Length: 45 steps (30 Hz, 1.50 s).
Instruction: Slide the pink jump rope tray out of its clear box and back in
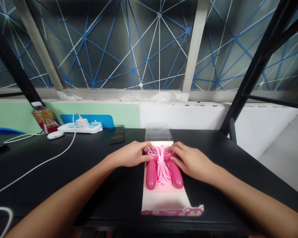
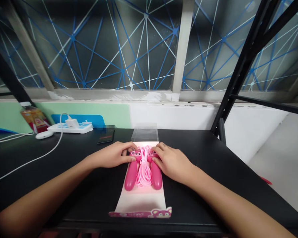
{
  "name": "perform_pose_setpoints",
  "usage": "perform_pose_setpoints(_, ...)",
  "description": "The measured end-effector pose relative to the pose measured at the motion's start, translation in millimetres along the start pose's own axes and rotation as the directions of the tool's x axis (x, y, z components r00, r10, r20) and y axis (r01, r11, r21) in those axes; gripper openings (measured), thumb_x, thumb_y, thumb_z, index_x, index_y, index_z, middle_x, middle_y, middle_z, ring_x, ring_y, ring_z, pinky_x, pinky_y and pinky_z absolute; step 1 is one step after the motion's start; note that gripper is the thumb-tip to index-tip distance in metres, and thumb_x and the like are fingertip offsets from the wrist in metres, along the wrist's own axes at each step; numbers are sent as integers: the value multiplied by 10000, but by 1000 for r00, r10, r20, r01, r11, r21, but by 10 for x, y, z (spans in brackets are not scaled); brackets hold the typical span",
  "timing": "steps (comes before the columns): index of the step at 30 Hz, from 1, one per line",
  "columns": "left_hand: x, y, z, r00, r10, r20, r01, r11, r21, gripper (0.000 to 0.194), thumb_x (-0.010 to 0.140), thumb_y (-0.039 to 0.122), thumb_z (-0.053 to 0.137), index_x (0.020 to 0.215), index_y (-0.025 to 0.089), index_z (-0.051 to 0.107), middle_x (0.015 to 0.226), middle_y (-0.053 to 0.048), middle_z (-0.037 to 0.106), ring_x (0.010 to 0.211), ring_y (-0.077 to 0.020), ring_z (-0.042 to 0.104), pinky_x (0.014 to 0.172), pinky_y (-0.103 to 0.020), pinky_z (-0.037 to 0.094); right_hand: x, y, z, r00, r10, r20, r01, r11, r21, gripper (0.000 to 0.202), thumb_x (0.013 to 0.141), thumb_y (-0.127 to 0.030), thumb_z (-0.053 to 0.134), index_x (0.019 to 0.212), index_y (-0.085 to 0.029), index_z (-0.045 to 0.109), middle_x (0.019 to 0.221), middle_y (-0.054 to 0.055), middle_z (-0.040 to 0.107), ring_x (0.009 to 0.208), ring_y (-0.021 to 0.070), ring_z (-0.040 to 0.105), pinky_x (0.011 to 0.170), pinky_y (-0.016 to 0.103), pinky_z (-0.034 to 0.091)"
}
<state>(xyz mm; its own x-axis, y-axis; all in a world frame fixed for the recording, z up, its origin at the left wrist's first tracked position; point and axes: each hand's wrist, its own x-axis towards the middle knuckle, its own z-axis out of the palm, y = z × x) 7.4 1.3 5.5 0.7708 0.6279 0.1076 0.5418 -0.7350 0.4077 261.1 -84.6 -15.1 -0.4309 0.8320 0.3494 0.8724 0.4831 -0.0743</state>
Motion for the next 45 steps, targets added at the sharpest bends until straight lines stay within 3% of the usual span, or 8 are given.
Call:
perform_pose_setpoints(4, 9, 5, 62, 998, 36, -49, -31, 994, 102, 339, 899, 487, 582, 1116, 233, 641, 928, -46, 716, 784, -209, 657, 645, -270, 436, -28, -220, -54, 992, -120, -41, 107, 965, -240, 331, 978, -337, 442, 1218, -158, 581, 1149, 158, 617, 939, 284, 646, 635, 365, 551)
perform_pose_setpoints(9, -20, 72, 51, 986, 119, -117, -94, 974, 205, 351, 924, 504, 533, 1173, 285, 649, 1089, -47, 670, 966, -223, 640, 805, -317, 485, -112, -428, -80, 924, -370, 94, 381, 906, -183, 414, 984, -413, 421, 1346, -230, 500, 1168, 140, 634, 969, 285, 635, 687, 390, 550)
perform_pose_setpoints(14, 91, 47, 49, 959, 169, -226, -101, 953, 285, 348, 944, 466, 493, 1184, 264, 644, 1249, -79, 578, 1175, -247, 536, 993, -396, 434, -157, -377, -62, 923, -370, 106, 383, 910, -159, 407, 983, -356, 430, 1379, -274, 474, 1223, 133, 619, 955, 271, 644, 666, 353, 533)
perform_pose_setpoints(19, 288, -219, 114, 957, 17, -291, 49, 975, 218, 428, 952, 390, 451, 1358, 264, 502, 1547, -87, 323, 1415, -286, 309, 1125, -474, 306, -130, -269, -49, 922, -372, 107, 384, 914, -135, 387, 1002, -348, 395, 1374, -292, 483, 1256, 131, 605, 1013, 275, 633, 726, 377, 538)
perform_pose_setpoints(22, 323, -331, 128, 967, 2, -253, 32, 991, 131, 364, 917, 378, 506, 1250, 241, 560, 1546, -92, 326, 1397, -276, 356, 1126, -435, 316, -104, -203, -13, 918, -377, 120, 389, 916, -98, 398, 998, -350, 406, 1388, -307, 473, 1288, 126, 587, 1083, 286, 608, 786, 403, 536)
perform_pose_setpoints(28, 301, -319, 64, 955, 16, -295, 4, 998, 66, 191, 850, 259, 560, 1033, 216, 595, 1257, -80, 611, 1063, -234, 613, 939, -382, 460, -76, -247, -60, 903, -405, 140, 420, 903, -97, 395, 999, -364, 382, 1367, -274, 496, 1281, 147, 589, 1060, 295, 614, 753, 406, 538)
perform_pose_setpoints(39, 179, -67, 96, 977, 69, -204, -81, 995, -55, 242, 831, 146, 490, 1036, 218, 598, 1250, -57, 609, 1106, -202, 598, 902, -312, 500, -28, -204, 61, 955, -289, 69, 297, 933, -204, 375, 986, -330, 445, 1356, -312, 504, 1248, 115, 617, 1003, 264, 630, 696, 346, 539)
perform_pose_setpoints(45, 109, 164, 138, 973, 120, -195, -118, 993, 20, 320, 852, 135, 469, 1135, 224, 589, 1176, -66, 628, 1083, -219, 590, 935, -355, 472, -38, -198, 43, 950, -311, -11, 294, 907, -302, 325, 965, -234, 479, 1266, -172, 585, 1038, 144, 661, 950, 267, 606, 795, 405, 498)
